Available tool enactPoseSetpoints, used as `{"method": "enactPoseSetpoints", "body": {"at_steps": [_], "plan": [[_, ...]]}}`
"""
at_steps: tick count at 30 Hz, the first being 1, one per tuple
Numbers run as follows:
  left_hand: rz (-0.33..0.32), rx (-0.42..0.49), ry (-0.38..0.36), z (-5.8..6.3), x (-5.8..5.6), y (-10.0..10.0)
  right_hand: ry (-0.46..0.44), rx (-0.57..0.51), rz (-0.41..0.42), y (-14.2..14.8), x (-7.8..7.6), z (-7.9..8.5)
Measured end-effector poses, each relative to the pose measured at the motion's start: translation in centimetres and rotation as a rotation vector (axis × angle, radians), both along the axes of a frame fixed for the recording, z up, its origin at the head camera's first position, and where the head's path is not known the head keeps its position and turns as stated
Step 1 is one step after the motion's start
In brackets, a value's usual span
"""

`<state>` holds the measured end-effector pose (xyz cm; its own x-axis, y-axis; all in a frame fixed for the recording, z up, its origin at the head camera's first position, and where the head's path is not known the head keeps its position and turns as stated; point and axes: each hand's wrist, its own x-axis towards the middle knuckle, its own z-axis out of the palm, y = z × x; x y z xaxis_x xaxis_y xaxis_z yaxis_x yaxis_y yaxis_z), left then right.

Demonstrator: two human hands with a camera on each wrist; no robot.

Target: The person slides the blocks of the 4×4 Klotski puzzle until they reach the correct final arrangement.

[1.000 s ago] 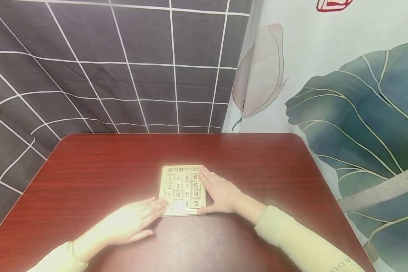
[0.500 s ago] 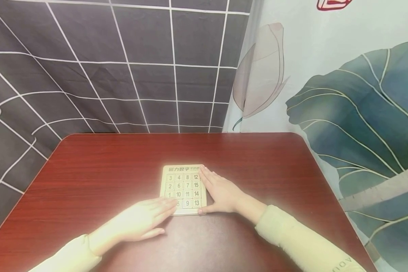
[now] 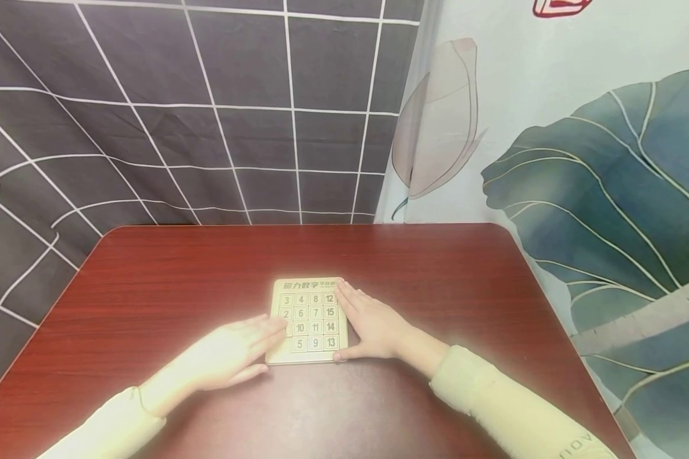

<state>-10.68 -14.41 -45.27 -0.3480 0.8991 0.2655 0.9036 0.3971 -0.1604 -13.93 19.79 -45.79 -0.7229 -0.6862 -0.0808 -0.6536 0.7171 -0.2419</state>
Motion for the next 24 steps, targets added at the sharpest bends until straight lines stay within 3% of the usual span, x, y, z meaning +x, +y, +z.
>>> {"method": "enactPoseSetpoints", "body": {"at_steps": [10, 24], "plan": [[0.007, -0.008, -0.002, 0.0, 0.1, -0.3, -0.002, 0.002, -0.002, -0.1, 0.0, 0.0], [-0.006, -0.002, 0.015, -0.3, 2.5, -0.9, 0.000, 0.001, -0.004, -0.2, 0.1, 0.3]]}}
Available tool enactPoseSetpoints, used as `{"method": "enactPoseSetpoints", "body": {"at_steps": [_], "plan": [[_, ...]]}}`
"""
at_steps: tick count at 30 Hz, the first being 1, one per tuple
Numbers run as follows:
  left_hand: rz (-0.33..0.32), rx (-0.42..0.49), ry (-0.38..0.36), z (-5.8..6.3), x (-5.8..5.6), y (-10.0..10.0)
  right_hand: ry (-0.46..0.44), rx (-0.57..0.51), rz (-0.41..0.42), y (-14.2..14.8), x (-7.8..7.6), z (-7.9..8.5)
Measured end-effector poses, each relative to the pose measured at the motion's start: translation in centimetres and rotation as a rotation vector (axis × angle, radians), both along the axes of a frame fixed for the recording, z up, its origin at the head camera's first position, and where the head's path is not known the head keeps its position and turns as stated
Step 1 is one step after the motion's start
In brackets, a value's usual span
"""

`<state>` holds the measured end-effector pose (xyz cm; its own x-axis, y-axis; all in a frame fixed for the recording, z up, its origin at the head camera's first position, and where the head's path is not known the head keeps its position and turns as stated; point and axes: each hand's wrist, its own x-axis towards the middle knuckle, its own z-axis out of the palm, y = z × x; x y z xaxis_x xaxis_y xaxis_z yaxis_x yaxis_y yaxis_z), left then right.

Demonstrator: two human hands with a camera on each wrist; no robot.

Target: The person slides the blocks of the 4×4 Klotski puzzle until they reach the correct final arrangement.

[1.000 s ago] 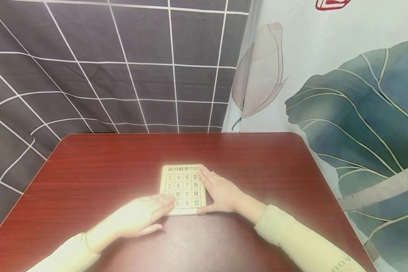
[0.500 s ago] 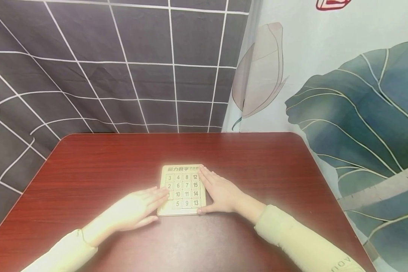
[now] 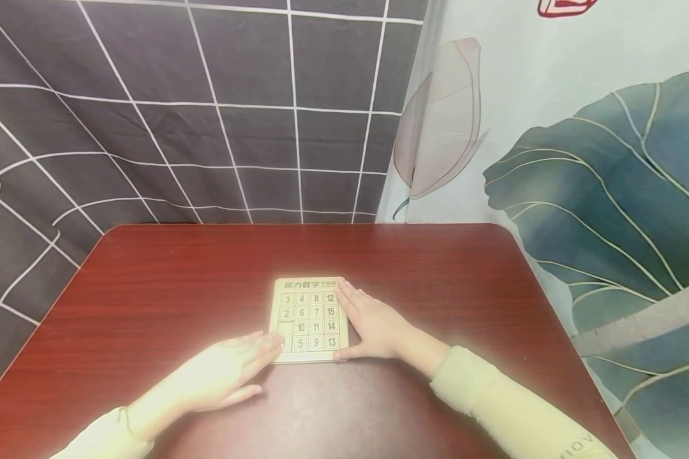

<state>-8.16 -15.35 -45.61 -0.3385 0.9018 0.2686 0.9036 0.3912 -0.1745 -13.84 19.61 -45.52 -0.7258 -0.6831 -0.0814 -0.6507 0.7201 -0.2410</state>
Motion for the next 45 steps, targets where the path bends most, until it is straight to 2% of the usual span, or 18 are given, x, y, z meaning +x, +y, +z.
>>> {"method": "enactPoseSetpoints", "body": {"at_steps": [5, 13, 17, 20, 24, 32, 36, 40, 45], "plan": [[0.000, 0.002, 0.000, 0.2, -0.7, -0.1, 0.009, 0.000, 0.004, 0.0, 0.0, 0.1], [0.060, -0.033, -0.018, 0.6, -3.6, 0.3, 0.026, -0.007, 0.016, 0.0, 0.0, 0.2], [0.084, -0.074, -0.031, 0.6, -4.6, 0.6, 0.020, -0.001, 0.013, -0.1, 0.0, 0.2], [0.095, -0.083, -0.050, 0.6, -4.8, 0.7, 0.014, 0.000, 0.011, -0.1, -0.1, 0.1], [0.092, -0.075, -0.052, 0.6, -4.4, 0.7, 0.008, 0.001, 0.007, -0.1, -0.1, 0.0], [0.019, -0.025, -0.005, 0.5, -3.1, 0.6, 0.002, -0.003, 0.006, -0.1, 0.0, 0.1], [0.007, -0.014, -0.003, 0.5, -3.0, 0.6, 0.002, -0.003, 0.005, -0.1, 0.1, 0.0], [0.024, -0.018, -0.016, 0.9, -3.5, 0.8, 0.006, -0.003, 0.006, -0.1, 0.1, -0.2], [0.085, -0.014, -0.088, 1.5, -5.3, 1.2, 0.009, -0.004, 0.005, -0.1, 0.2, -0.1]]}}
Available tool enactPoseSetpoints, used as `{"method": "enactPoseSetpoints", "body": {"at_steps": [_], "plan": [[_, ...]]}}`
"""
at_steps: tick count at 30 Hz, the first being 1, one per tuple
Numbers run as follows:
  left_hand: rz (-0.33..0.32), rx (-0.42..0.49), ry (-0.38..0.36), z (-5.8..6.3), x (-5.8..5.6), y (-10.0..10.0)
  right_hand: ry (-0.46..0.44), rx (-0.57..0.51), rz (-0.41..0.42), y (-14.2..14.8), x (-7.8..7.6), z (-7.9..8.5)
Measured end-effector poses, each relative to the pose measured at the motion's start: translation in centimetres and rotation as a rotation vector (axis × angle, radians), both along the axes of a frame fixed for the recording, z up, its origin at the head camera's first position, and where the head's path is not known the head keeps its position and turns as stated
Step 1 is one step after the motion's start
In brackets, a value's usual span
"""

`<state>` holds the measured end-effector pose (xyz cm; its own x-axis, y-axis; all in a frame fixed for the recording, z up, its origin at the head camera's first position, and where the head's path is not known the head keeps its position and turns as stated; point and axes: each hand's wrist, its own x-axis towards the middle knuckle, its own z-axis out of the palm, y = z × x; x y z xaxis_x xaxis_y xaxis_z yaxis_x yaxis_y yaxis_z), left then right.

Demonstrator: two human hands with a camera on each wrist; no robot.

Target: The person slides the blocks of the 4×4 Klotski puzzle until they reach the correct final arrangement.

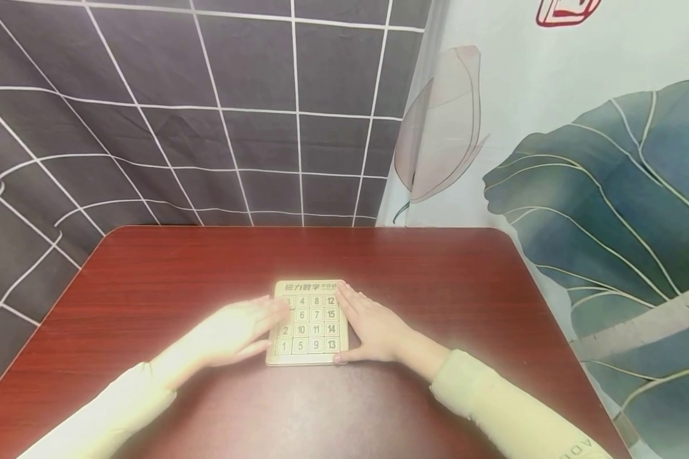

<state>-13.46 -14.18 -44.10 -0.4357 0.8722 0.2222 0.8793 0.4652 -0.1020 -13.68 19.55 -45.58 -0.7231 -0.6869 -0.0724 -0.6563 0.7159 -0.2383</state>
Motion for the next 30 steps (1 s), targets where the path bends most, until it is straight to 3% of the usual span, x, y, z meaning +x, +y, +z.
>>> {"method": "enactPoseSetpoints", "body": {"at_steps": [6, 12, 22, 30], "plan": [[0.076, -0.032, -0.077, -0.2, -1.5, 0.2, 0.003, 0.003, 0.001, 0.0, 0.0, 0.0], [0.083, -0.046, -0.079, -0.4, -1.5, 0.3, 0.011, -0.002, 0.007, 0.1, -0.1, 0.0], [0.008, -0.029, 0.000, -0.3, -0.5, 0.3, 0.016, 0.006, 0.005, 0.3, -0.1, -0.1], [-0.034, 0.001, 0.061, -0.6, -1.1, 0.3, 0.018, 0.003, 0.009, 0.2, -0.1, -0.1]]}}
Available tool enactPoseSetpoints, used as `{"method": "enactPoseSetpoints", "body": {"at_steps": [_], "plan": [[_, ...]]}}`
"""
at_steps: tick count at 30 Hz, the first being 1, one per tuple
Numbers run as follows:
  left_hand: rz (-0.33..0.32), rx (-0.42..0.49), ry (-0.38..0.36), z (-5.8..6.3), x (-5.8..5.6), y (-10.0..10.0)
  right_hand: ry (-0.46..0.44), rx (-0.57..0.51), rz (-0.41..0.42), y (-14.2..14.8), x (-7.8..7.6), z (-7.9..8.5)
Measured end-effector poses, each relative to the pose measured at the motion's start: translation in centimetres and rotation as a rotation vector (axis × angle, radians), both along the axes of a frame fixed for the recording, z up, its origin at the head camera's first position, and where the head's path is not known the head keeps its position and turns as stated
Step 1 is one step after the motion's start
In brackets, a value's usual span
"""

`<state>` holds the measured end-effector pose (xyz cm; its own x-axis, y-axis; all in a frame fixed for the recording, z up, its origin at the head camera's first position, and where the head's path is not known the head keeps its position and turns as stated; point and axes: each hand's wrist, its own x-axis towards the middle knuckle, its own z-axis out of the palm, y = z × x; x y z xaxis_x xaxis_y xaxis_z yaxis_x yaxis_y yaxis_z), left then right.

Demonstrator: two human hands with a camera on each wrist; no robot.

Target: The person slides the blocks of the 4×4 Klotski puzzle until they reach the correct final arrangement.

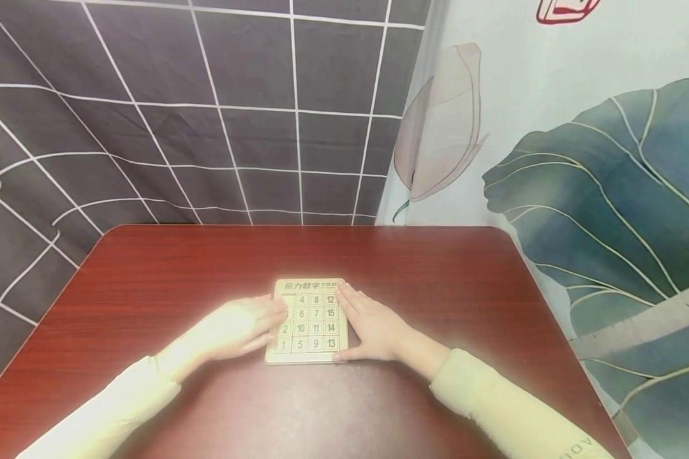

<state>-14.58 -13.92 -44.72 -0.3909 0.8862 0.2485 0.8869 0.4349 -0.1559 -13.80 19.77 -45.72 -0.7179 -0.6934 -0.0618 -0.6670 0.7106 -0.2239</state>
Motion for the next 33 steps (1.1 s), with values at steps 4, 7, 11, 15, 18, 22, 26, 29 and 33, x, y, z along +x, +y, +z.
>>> {"method": "enactPoseSetpoints", "body": {"at_steps": [4, 7, 11, 15, 18, 22, 26, 29, 33], "plan": [[0.036, -0.025, -0.035, 0.1, -0.6, 0.5, -0.010, -0.005, -0.005, -0.1, 0.0, 0.1], [0.064, -0.049, -0.099, 0.4, -0.8, 1.1, -0.013, -0.007, -0.006, -0.2, 0.1, 0.2], [0.073, -0.076, -0.165, 0.5, -1.0, 1.8, -0.012, -0.006, 0.000, -0.2, 0.1, 0.2], [0.077, -0.093, -0.185, 0.4, -1.2, 2.1, -0.025, 0.003, -0.009, -0.2, 0.1, 0.1], [0.086, -0.099, -0.185, 0.3, -1.2, 1.8, -0.033, 0.004, -0.016, -0.2, 0.1, 0.1], [0.098, -0.099, -0.162, 0.0, -1.3, 1.1, -0.031, 0.002, -0.017, -0.2, 0.2, 0.1], [0.098, -0.083, -0.118, -0.2, -1.2, 0.3, -0.022, 0.005, -0.014, -0.2, 0.2, 0.2], [0.097, -0.068, -0.097, -0.1, -0.9, 0.0, -0.021, 0.008, -0.015, -0.1, 0.1, 0.2], [0.087, -0.059, -0.075, 0.1, -0.8, 0.0, -0.023, 0.007, -0.013, -0.1, 0.1, 0.2]]}}
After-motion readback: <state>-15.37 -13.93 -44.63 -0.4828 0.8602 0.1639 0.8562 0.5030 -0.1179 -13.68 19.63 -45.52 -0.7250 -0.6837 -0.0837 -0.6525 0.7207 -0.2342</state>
